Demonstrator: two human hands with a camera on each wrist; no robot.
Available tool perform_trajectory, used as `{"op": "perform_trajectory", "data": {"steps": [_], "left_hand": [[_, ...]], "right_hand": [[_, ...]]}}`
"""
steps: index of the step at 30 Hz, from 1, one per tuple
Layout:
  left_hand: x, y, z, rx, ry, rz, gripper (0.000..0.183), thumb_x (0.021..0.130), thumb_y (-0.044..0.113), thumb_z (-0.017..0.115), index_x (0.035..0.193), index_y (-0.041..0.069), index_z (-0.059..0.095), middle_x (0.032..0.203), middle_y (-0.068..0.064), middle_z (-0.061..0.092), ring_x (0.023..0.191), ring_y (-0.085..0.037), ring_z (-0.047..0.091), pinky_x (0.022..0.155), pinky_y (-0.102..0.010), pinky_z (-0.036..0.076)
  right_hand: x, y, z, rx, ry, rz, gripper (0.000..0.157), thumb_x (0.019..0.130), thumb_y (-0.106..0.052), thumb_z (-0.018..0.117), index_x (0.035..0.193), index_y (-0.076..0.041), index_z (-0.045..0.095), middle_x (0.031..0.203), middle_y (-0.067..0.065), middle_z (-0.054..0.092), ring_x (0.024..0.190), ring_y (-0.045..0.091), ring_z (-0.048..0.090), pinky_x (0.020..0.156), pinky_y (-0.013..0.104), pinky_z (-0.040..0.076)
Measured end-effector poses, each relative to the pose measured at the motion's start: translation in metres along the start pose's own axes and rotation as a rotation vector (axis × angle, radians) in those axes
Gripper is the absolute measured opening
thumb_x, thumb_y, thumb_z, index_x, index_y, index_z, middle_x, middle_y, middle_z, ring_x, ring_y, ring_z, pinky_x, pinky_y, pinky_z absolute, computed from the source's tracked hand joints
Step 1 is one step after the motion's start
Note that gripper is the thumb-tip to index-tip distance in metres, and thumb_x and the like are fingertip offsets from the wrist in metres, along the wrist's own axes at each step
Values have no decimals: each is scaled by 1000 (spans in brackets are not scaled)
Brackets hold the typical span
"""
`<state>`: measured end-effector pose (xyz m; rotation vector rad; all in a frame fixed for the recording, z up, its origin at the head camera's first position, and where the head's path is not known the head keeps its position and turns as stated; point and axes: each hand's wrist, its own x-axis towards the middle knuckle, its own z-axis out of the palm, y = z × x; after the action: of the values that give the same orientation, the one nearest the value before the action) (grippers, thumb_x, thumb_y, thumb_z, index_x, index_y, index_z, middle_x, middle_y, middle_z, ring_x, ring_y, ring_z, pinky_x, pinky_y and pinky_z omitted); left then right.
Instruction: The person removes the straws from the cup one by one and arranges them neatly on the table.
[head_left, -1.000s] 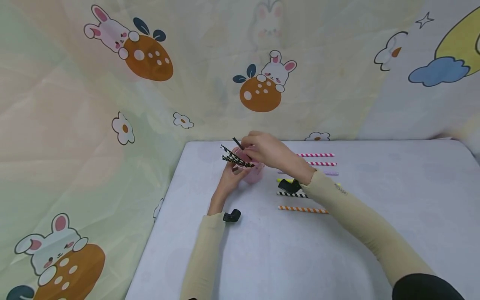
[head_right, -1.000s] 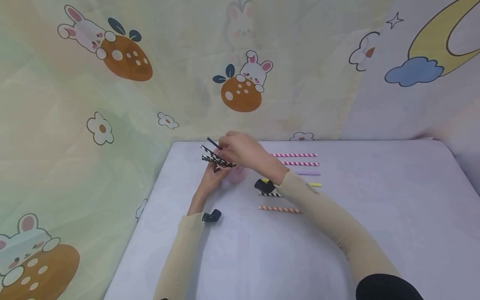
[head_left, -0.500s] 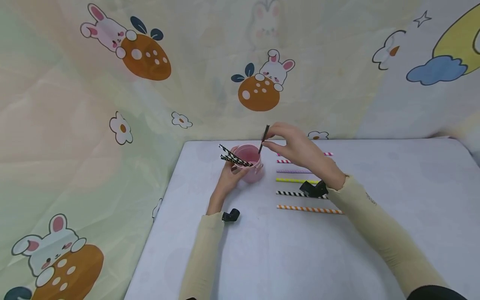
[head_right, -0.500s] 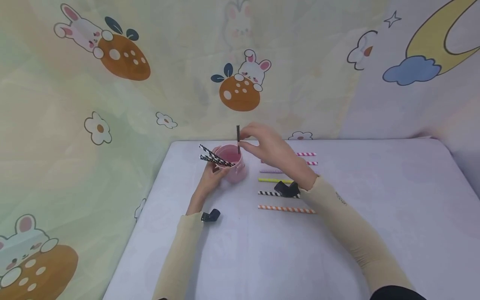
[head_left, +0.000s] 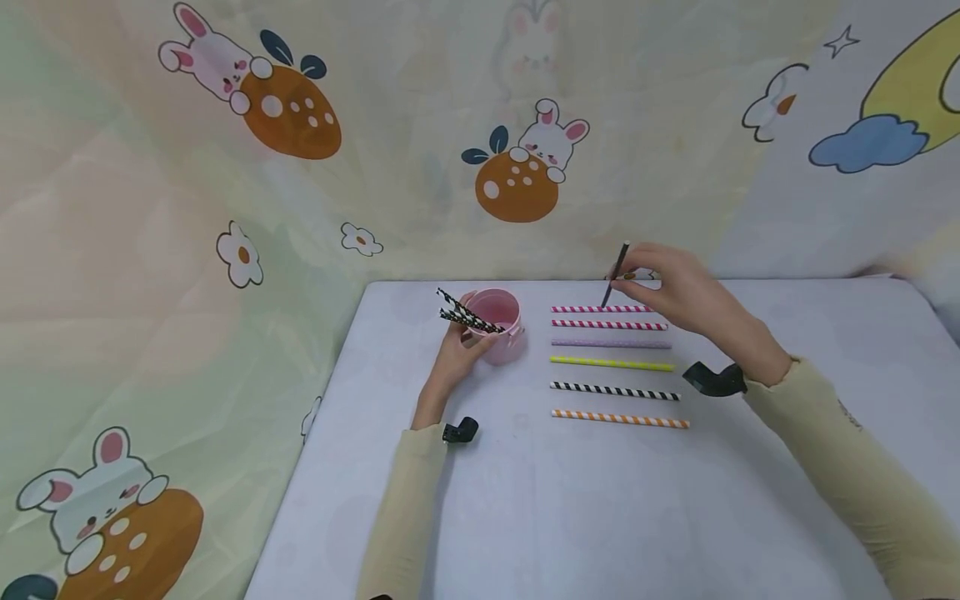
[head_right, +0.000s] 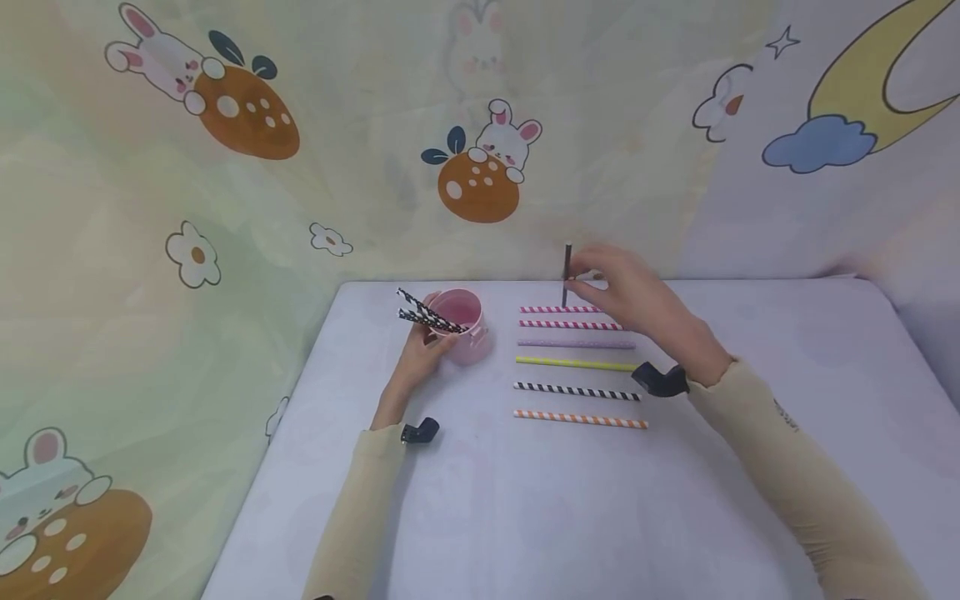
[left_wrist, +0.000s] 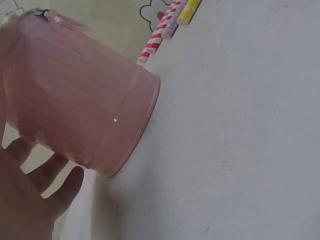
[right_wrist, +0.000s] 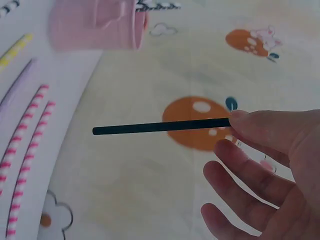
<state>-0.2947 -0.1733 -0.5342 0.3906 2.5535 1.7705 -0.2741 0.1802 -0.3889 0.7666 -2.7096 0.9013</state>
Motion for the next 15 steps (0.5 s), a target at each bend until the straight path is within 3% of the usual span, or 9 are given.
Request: {"op": "perform_trajectory", "data": {"steps": [2, 5, 9, 15], "left_hand": [[3, -12, 1, -10, 9, 6, 85, 91, 24, 74, 160, 30, 23, 153, -11, 44, 135, -32, 50, 113, -50, 43], [3, -13, 2, -19, 14, 14, 84, 90, 27, 75, 158, 32, 26, 151, -10, 47, 133, -30, 51, 111, -50, 45], [2, -13, 2, -20, 19, 9, 84, 89, 33, 75, 157, 34, 27, 151, -8, 47, 132, -30, 51, 112, -49, 44], [3, -12, 1, -16, 24, -3, 84, 89, 30, 75, 157, 35, 27, 152, -5, 46, 133, -30, 51, 113, -49, 43]], "right_hand": [[-5, 7, -5, -38, -25, 35, 12, 90, -10, 75, 102, -11, 72, 102, 5, 68, 100, 24, 64, 83, 45, 53], [-12, 17, -12, -106, -77, 88, 18, 90, -11, 74, 107, -5, 71, 107, 12, 68, 102, 30, 63, 86, 52, 54], [-18, 35, -18, -265, -158, 120, 23, 90, -12, 75, 110, -2, 71, 106, 14, 68, 96, 30, 64, 82, 51, 56], [-23, 75, -23, -511, -248, 61, 15, 83, -5, 78, 97, -3, 72, 85, 11, 65, 73, 26, 60, 63, 44, 53]]}}
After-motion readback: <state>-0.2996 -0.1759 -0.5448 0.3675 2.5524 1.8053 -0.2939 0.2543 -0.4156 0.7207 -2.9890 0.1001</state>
